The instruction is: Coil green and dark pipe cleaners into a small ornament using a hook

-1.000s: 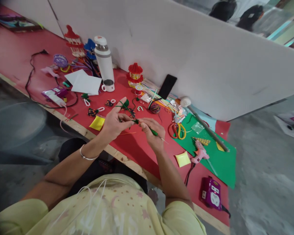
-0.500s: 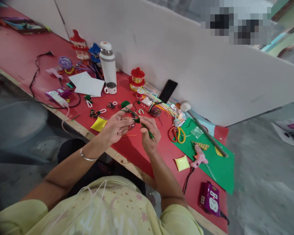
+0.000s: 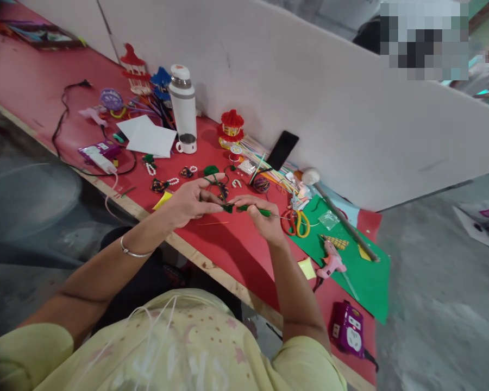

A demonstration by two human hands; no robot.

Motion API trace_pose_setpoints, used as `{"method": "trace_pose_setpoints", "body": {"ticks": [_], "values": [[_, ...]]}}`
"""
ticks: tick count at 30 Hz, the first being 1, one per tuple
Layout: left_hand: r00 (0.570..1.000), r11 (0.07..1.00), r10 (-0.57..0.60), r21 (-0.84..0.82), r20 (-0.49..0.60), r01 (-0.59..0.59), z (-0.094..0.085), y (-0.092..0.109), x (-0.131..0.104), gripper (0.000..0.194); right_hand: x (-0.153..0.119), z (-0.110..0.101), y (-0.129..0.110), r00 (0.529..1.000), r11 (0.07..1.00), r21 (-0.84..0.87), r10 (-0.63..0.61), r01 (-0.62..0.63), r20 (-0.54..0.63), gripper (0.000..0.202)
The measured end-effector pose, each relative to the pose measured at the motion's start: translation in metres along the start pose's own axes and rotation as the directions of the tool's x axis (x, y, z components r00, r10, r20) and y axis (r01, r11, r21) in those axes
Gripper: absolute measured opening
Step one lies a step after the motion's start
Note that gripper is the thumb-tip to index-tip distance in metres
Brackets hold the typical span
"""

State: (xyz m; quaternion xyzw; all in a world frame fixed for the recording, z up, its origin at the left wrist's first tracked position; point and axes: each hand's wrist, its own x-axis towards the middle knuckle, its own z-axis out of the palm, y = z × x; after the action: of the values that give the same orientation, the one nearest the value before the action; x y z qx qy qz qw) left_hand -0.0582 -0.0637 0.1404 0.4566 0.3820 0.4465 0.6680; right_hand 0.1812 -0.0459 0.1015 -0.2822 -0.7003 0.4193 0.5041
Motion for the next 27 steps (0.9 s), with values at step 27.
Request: {"method": "trace_pose_setpoints", "body": {"ticks": [27], "values": [[0.998, 0.997, 0.001, 0.075, 0.070, -0.006, -0.003, -0.006, 0.003, 0.101, -0.012, 0.001, 0.005, 0.994, 0.978, 0.195, 0.085, -0.070, -0.070, 0.029]]}}
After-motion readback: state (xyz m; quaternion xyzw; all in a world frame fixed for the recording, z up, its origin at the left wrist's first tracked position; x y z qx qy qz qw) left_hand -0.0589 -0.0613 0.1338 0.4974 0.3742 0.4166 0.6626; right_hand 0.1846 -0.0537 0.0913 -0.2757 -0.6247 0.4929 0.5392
